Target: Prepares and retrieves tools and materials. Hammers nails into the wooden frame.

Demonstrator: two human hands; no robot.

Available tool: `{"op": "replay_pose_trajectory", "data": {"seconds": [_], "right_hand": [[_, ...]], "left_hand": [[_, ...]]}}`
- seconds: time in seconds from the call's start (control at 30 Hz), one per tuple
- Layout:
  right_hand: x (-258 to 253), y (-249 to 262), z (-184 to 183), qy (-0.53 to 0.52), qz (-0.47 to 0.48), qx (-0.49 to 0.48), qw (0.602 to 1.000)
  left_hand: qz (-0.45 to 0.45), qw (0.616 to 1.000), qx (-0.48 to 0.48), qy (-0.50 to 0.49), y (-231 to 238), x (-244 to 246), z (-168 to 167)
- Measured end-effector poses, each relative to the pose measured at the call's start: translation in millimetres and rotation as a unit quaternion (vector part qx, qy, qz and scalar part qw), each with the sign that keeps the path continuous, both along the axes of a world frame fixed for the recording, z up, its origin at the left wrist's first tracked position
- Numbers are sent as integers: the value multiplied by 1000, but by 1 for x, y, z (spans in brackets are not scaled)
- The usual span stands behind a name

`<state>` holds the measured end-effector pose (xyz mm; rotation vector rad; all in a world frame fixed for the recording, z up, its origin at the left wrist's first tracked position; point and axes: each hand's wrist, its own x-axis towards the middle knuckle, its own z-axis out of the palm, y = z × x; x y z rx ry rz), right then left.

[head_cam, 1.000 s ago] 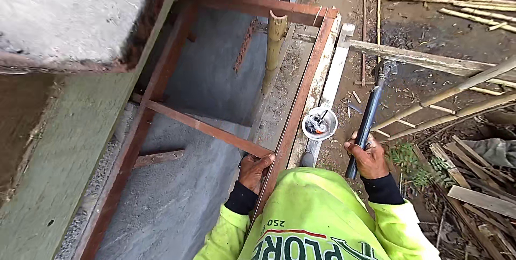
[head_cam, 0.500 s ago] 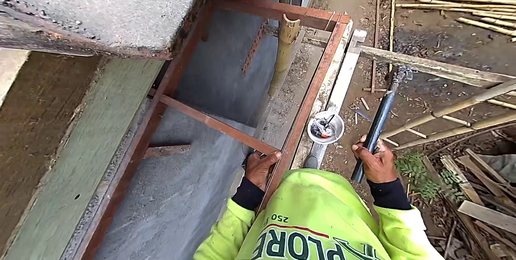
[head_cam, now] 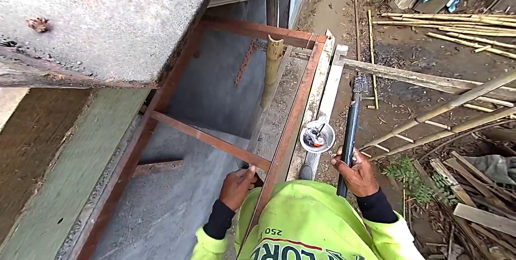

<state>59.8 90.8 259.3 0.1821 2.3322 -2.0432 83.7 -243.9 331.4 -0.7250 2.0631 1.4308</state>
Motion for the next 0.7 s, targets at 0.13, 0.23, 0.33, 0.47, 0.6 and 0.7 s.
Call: {"op": "replay_pose_trajectory", "data": {"seconds": [0.13,0.23,0.33,0.47,0.6,0.7], "right_hand": [[6,-17,23,24,50,-42,998],[4,-42,50,63,94,-123,986],[-3,-66,73,106,109,-221,963],[-16,-82,90,143,60,-335,929],[-27,-78,95,143,-1,-413,900],[-30,-79,96,134,-27,-430,892]], "left_hand": [[6,952,-5,306,4,-14,48],[-112,910,91,389,40,-30,54],[-189,890,95,405,81,-25,40],[-101,874,189,436,114,-9,14],[-82,852,189,481,126,-14,10],[-99,849,167,491,134,-16,12]]}}
